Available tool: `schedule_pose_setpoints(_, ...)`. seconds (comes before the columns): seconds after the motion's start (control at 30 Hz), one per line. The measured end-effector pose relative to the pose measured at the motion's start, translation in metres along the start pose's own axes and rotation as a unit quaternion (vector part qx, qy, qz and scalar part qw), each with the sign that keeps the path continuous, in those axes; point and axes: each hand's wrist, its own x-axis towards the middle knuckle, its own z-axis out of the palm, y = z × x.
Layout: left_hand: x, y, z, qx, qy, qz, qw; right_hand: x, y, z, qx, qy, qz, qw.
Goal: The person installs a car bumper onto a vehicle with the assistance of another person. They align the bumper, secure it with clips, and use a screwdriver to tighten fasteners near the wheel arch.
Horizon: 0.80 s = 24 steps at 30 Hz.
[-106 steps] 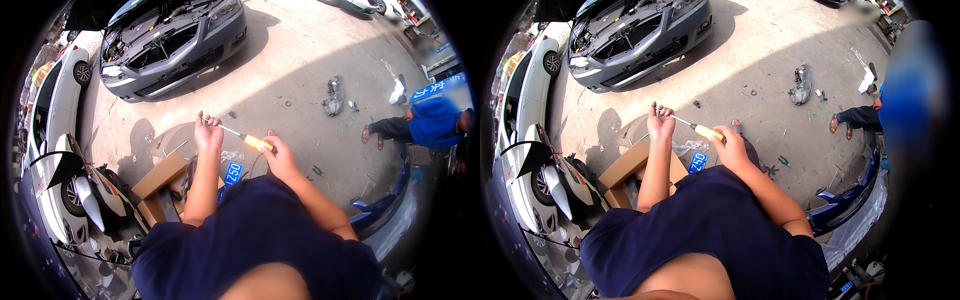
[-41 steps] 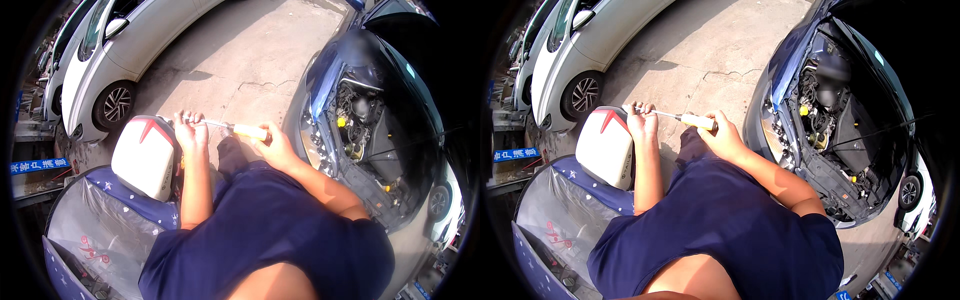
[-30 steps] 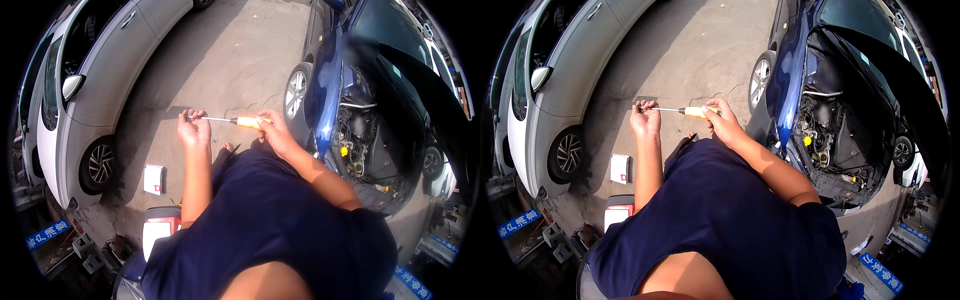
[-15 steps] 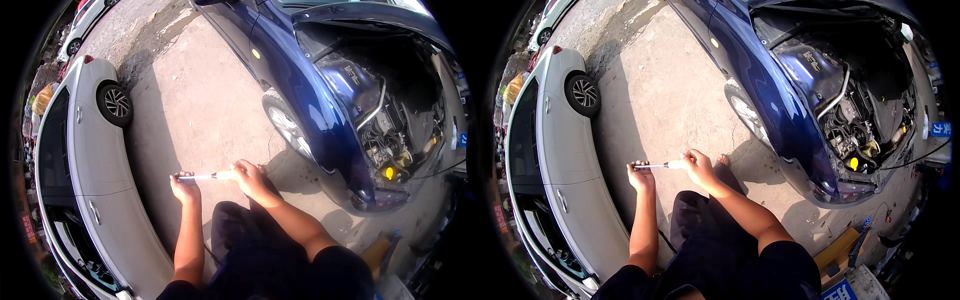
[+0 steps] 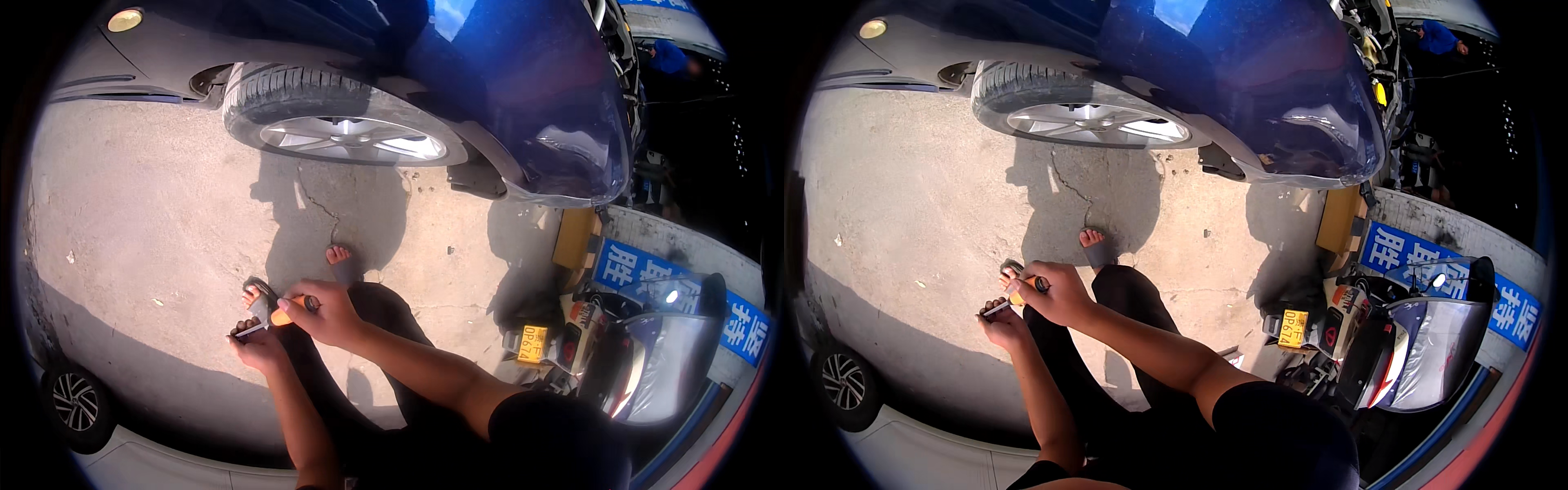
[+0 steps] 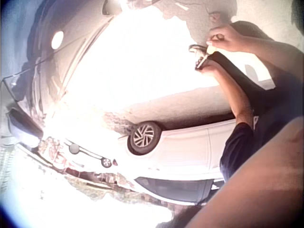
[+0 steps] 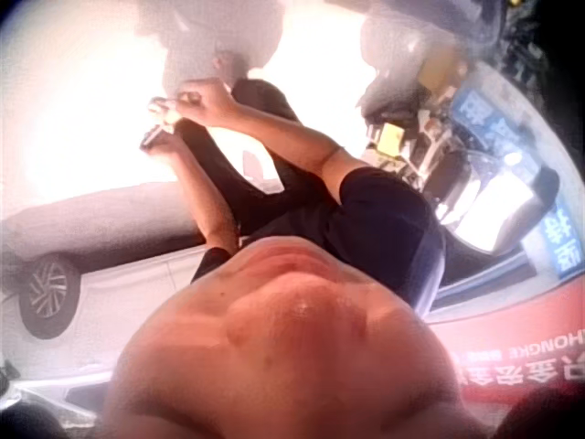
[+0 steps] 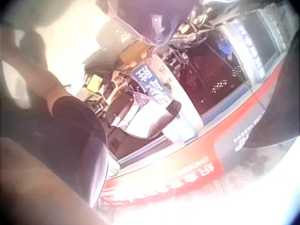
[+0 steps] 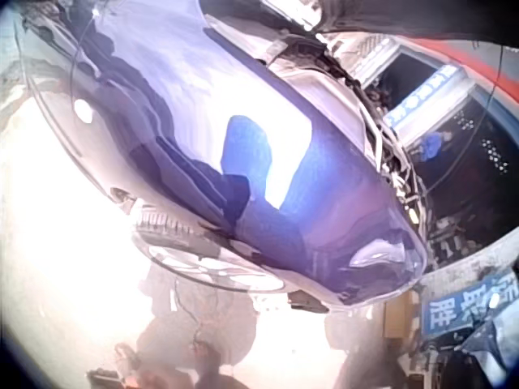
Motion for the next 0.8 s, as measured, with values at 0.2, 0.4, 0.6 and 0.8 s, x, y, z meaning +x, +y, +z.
schedule_pose_setpoints(0.2, -0.119, 0.098, -0.016, 0.151, -0.015, 0.015, 0.988, -0.115, -0.023, -0.011, 0.126, 0.131, 0.104, 0.978)
schedule_pose_setpoints(0.4, -0.133, 0.091, 0.018, 0.171, -0.167, -0.058, 0.969, -0.171, -0.041, -0.065, 0.191, 0.047, 0.253, 0.947)
schedule_pose_setpoints(0.6, -0.198, -0.053, 0.133, 0.122, -0.457, -0.152, 0.868, -0.132, 0.077, -0.218, 0.074, -0.007, 0.208, 0.975)
schedule_pose_setpoints(0.8, -0.216, -0.207, 0.185, 0.179, -0.733, -0.099, 0.649, -0.061, 0.232, -0.209, -0.008, 0.16, 0.045, 0.986)
